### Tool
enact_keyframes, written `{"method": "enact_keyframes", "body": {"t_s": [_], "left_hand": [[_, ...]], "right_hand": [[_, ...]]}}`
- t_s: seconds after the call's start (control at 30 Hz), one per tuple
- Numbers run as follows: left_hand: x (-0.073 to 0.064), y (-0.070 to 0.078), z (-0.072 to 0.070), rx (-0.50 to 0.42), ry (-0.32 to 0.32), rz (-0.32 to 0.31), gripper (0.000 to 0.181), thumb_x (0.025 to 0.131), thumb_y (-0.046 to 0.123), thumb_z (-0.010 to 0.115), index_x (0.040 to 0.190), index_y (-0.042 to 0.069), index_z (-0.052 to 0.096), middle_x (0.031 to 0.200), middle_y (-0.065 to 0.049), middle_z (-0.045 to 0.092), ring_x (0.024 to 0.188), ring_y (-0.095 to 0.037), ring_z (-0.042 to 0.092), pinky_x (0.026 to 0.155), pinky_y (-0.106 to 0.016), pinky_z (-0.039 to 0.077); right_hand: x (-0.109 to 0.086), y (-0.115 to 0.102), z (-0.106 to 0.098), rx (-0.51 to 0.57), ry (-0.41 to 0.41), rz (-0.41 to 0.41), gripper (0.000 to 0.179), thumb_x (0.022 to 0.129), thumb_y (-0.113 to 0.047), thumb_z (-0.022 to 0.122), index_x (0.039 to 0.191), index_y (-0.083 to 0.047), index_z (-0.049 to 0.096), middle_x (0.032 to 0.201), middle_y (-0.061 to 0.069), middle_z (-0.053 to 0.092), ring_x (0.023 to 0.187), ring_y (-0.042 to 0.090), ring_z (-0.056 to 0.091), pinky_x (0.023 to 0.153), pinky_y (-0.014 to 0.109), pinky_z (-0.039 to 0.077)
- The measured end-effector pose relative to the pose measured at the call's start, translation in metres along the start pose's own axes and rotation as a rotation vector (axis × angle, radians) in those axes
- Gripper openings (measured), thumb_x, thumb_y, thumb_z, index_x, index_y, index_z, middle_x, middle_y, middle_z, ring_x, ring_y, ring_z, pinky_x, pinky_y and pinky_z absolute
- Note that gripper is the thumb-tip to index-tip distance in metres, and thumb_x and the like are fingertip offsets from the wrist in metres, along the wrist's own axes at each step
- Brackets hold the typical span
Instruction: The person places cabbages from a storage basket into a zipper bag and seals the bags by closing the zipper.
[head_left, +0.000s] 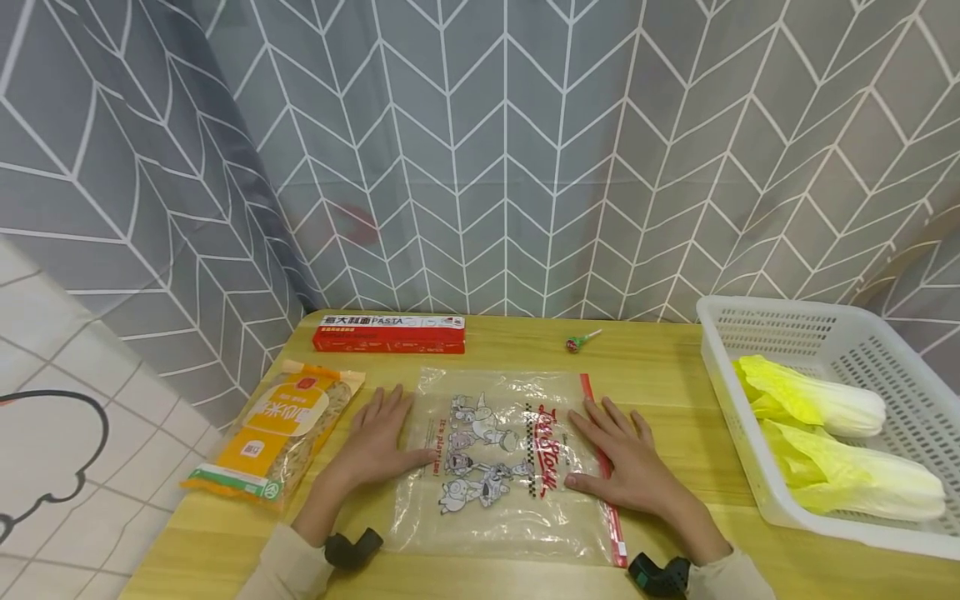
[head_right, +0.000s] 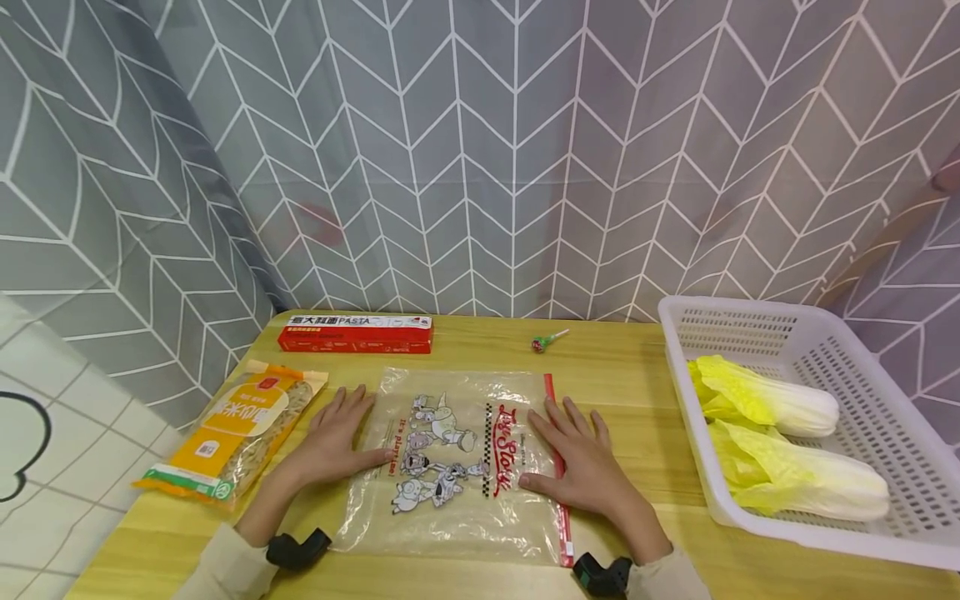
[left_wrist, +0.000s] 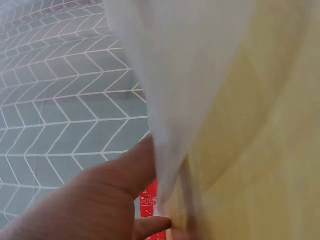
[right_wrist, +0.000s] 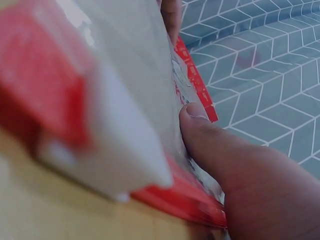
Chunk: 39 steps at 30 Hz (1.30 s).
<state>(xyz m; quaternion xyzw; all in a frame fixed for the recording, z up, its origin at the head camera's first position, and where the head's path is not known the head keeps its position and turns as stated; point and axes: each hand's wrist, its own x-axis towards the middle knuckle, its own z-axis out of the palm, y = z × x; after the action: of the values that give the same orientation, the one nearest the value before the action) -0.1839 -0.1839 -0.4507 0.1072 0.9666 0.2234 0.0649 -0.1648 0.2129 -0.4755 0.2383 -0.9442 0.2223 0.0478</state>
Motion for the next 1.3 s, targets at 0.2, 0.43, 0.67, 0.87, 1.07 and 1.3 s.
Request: {"method": "enact_keyframes", "body": {"t_s": [0.2, 0.43, 0.67, 0.87, 1.07, 1.3], "left_hand": [[0.005, -0.006, 0.007, -0.128, 0.056, -0.037, 0.085, 0.079, 0.052, 0.082, 0.146, 0.009, 0.049, 0.169, -0.019, 0.018, 0.157, -0.047, 0.0, 0.123, -0.065, -0.003], [0.012, -0.007, 0.01, -0.296, 0.14, -0.039, 0.023, 0.087, 0.032, 0.078, 0.1, 0.018, 0.065, 0.166, -0.018, 0.03, 0.157, -0.048, 0.001, 0.122, -0.064, -0.009], [0.019, -0.006, 0.003, -0.393, 0.197, 0.003, 0.007, 0.091, 0.019, 0.074, 0.093, 0.018, 0.067, 0.161, -0.021, 0.039, 0.155, -0.053, 0.009, 0.12, -0.072, -0.004], [0.037, -0.014, -0.009, -0.449, 0.21, 0.028, 0.004, 0.094, 0.016, 0.071, 0.094, 0.013, 0.068, 0.158, -0.024, 0.042, 0.153, -0.057, 0.011, 0.118, -0.076, 0.004], [0.059, -0.019, -0.021, -0.401, 0.262, 0.072, 0.006, 0.094, 0.015, 0.07, 0.095, 0.009, 0.069, 0.152, -0.027, 0.048, 0.15, -0.057, 0.021, 0.121, -0.071, 0.009], [0.08, -0.021, -0.036, -0.419, 0.293, 0.088, 0.008, 0.096, 0.012, 0.069, 0.1, 0.005, 0.068, 0.151, -0.026, 0.05, 0.152, -0.052, 0.021, 0.124, -0.066, 0.006]], "right_hand": [[0.0, 0.0, 0.001, -0.008, 0.0, 0.002, 0.092, 0.081, -0.063, 0.074, 0.155, -0.018, 0.043, 0.165, 0.016, 0.034, 0.154, 0.046, 0.022, 0.117, 0.07, 0.008], [0.0, 0.0, 0.0, -0.006, 0.007, 0.004, 0.091, 0.081, -0.063, 0.074, 0.155, -0.018, 0.044, 0.164, 0.017, 0.034, 0.154, 0.046, 0.022, 0.117, 0.07, 0.008], [0.001, 0.0, 0.001, 0.02, 0.035, 0.003, 0.091, 0.082, -0.06, 0.074, 0.156, -0.018, 0.042, 0.165, 0.018, 0.032, 0.153, 0.047, 0.023, 0.116, 0.072, 0.007], [0.0, -0.004, 0.003, 0.04, 0.041, -0.009, 0.094, 0.082, -0.062, 0.074, 0.157, -0.019, 0.04, 0.165, 0.018, 0.032, 0.152, 0.047, 0.025, 0.115, 0.073, 0.007], [0.0, -0.009, 0.005, 0.028, 0.026, -0.039, 0.092, 0.081, -0.065, 0.072, 0.156, -0.021, 0.043, 0.164, 0.016, 0.035, 0.152, 0.047, 0.026, 0.115, 0.073, 0.009], [0.004, -0.014, 0.009, 0.009, 0.014, -0.057, 0.09, 0.081, -0.066, 0.071, 0.155, -0.023, 0.044, 0.164, 0.014, 0.035, 0.153, 0.046, 0.024, 0.115, 0.072, 0.009]]}}
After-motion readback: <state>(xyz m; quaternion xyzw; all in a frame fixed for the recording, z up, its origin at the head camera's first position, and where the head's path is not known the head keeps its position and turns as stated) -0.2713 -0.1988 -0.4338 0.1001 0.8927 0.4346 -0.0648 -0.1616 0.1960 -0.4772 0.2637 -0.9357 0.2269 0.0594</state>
